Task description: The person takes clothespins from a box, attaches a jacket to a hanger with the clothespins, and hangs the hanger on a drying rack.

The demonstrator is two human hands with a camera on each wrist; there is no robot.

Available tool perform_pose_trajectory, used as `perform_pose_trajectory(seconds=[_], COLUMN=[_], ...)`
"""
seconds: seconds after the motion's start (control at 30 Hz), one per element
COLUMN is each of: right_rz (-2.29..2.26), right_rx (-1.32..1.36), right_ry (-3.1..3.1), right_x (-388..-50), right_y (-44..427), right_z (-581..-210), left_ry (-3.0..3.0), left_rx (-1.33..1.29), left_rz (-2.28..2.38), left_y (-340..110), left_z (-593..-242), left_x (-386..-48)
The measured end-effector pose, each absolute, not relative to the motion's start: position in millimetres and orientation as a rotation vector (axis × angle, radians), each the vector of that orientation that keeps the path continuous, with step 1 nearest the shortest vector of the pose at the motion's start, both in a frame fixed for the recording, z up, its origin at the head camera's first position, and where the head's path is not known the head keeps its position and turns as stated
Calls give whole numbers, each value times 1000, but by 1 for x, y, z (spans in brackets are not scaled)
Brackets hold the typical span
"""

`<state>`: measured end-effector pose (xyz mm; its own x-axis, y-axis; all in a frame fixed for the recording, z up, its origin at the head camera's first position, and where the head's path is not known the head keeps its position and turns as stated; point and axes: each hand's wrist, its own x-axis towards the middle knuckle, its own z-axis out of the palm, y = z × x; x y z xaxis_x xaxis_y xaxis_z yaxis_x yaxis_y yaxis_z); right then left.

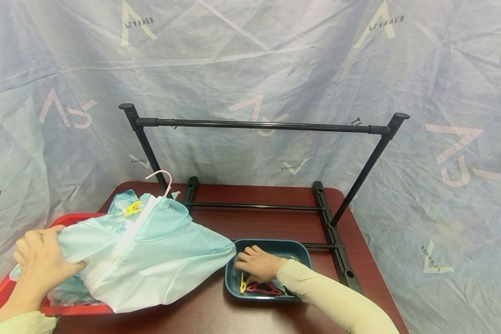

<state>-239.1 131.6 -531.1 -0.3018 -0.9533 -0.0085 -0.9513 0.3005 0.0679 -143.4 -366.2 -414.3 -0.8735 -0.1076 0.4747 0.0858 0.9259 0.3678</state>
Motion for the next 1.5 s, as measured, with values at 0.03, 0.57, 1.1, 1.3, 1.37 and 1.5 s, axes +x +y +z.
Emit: perform_pose_trajectory(seconds=[0.03, 0.57, 1.1, 1.3, 1.37, 1.5], right_rz=[-99, -200, -228, -208, -216, -263], right_rx=[1835, 1840, 1834, 1845, 1849, 1855], right_ry=[-2502, -2463, -2555, -2540, -2537, -2524], right_x=[-240, -244, -248, -249, -249, -249], right_y=[132, 128, 127, 126, 126, 124], right_z=[-533, -541, -547, -546, -546, -547], left_ry=[-2581, -2589, -2581, -2576, -2573, -2567], left_rx=[17, 26, 26, 27, 27, 23], left_rz=[-522, -515, -515, -511, -511, -512], left_y=[-366, -368, -367, -367, -368, -369], left_z=[-414, -415, -416, -418, -418, -419], left_x=[-143, -144, -145, -145, -145, -145])
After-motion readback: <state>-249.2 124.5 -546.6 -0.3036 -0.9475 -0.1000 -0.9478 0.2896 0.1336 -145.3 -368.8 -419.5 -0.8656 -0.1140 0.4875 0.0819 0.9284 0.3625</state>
